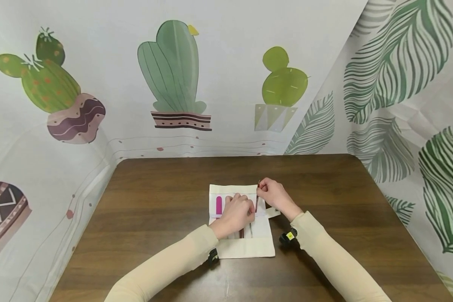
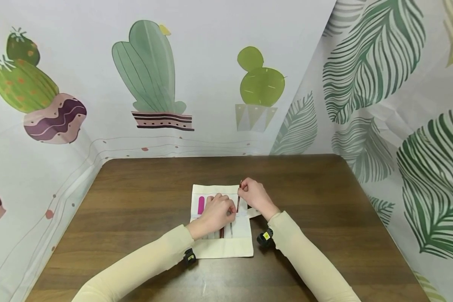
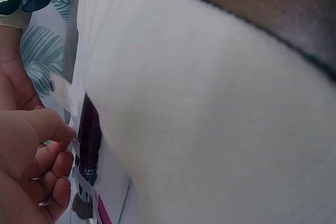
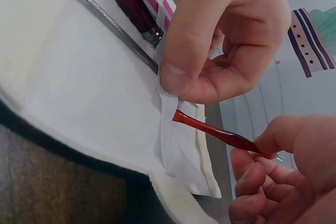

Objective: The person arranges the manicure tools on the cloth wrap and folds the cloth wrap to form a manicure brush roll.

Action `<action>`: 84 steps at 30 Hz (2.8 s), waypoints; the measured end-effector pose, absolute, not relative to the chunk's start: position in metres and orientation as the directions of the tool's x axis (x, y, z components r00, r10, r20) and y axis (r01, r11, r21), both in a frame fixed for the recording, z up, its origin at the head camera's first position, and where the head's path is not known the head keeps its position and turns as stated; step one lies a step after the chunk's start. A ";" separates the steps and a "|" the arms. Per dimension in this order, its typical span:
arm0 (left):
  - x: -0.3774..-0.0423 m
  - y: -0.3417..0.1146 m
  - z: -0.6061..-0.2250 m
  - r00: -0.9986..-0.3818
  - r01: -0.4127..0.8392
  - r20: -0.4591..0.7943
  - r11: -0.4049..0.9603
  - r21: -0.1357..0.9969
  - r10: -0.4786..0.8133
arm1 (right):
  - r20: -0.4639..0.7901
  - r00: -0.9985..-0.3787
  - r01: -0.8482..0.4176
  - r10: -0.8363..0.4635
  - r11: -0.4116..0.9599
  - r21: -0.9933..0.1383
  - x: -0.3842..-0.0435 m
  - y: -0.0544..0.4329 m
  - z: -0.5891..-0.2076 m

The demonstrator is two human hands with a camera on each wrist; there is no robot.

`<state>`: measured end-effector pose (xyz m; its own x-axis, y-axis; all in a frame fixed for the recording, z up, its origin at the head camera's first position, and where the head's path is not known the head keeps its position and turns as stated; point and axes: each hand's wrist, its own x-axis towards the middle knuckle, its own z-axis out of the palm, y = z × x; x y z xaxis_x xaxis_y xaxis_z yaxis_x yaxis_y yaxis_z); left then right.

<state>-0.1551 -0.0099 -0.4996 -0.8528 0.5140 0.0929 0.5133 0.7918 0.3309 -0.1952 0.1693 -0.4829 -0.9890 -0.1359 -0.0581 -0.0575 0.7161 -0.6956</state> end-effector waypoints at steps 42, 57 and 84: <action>-0.153 -0.011 -0.497 -0.851 0.518 0.111 0.786 0.338 0.514 | -0.143 -0.970 -0.054 -0.197 0.745 -0.665 -0.187 0.162 -0.487; -0.153 -0.011 -0.497 -0.852 0.517 0.114 0.788 0.334 0.510 | -0.164 -0.965 -0.047 -0.206 0.747 -0.663 -0.186 0.166 -0.488; -0.153 -0.011 -0.496 -0.859 0.503 0.100 0.788 0.355 0.503 | -0.198 -0.949 -0.076 -0.245 0.788 -0.611 -0.180 0.165 -0.488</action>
